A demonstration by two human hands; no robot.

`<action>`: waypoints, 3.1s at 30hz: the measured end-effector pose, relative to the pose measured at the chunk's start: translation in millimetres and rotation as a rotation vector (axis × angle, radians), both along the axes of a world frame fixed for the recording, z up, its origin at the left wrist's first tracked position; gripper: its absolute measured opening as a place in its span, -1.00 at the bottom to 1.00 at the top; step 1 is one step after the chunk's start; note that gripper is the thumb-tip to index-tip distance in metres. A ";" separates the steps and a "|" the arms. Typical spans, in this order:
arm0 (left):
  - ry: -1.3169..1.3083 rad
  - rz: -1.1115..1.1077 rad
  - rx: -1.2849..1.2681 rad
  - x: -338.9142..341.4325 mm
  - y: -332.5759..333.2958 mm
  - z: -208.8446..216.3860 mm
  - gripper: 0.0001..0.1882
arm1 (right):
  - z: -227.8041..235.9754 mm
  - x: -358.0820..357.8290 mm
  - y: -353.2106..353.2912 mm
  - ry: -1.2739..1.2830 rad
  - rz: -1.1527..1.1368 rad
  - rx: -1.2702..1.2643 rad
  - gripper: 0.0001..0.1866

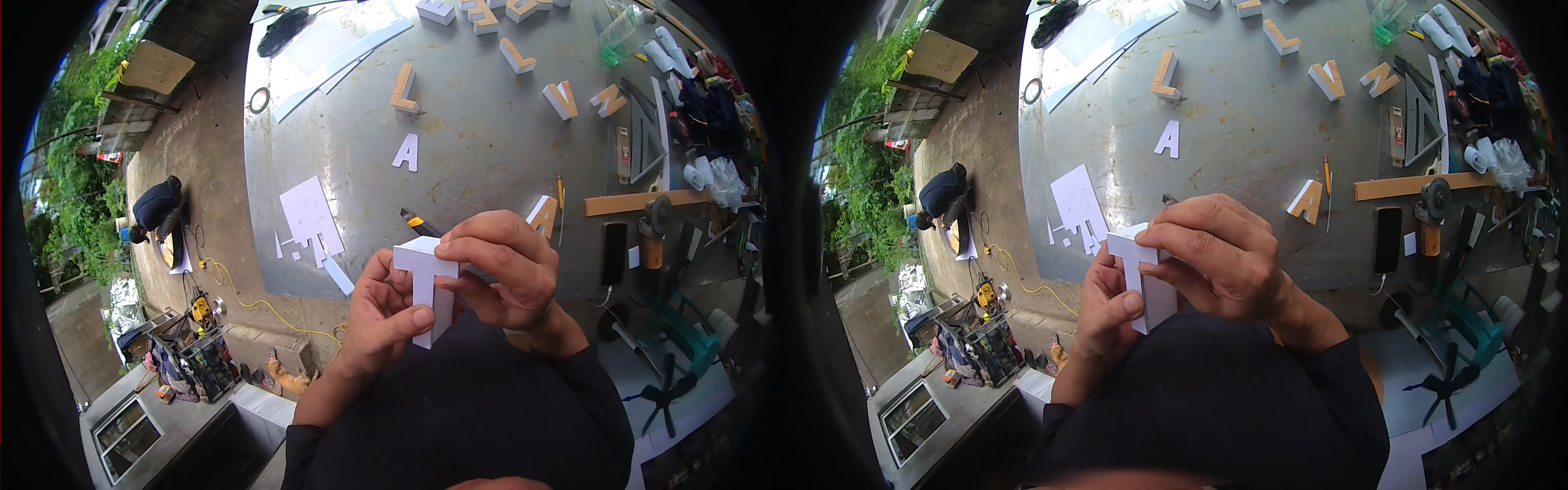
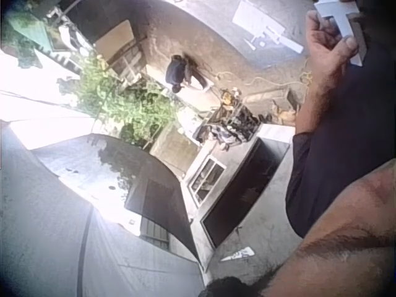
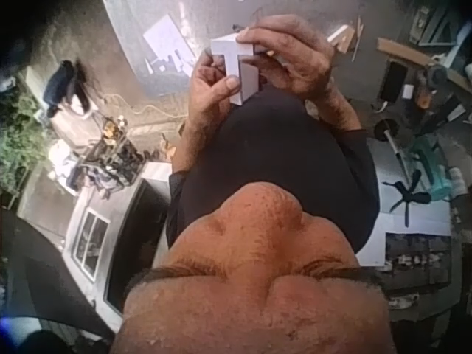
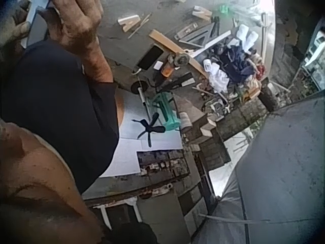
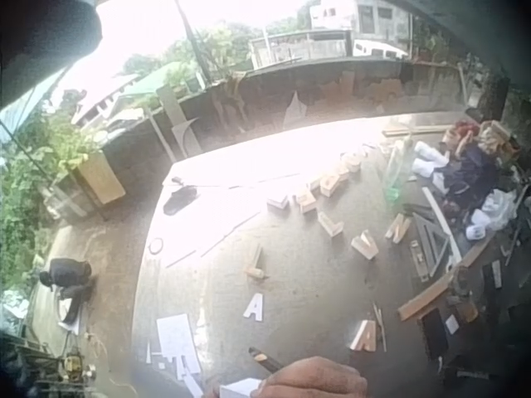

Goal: Trimming and sanding the edges of white 3D letter components for a sign.

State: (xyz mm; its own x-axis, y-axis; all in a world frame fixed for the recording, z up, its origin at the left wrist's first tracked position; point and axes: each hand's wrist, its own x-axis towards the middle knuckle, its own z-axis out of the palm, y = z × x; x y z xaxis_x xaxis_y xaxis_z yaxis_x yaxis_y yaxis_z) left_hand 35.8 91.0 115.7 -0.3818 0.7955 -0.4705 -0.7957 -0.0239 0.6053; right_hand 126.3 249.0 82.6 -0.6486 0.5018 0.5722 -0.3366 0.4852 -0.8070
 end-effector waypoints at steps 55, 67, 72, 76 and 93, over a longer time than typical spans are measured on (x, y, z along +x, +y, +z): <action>1.289 -0.039 -0.357 -30.3 1.5 29.8 -0.39 | 26.6 -6.7 11.3 -0.135 -0.106 0.219 -0.44; 0.359 -0.140 -0.041 -37.7 -13.4 -16.0 -0.51 | -21.0 -0.9 4.2 -0.224 0.250 -0.100 -0.42; 0.346 -0.152 0.005 -33.1 -15.9 -29.1 -0.61 | -18.1 -2.9 -0.5 -0.211 0.178 -0.153 -0.53; 0.406 -0.174 -0.036 -27.1 -17.3 -29.3 -0.61 | -23.3 -3.2 2.1 -0.200 0.220 -0.133 -0.55; 1.155 -0.078 -0.540 -11.6 2.0 -32.6 -0.85 | -57.1 -15.2 -4.9 -0.312 0.173 -0.271 -0.66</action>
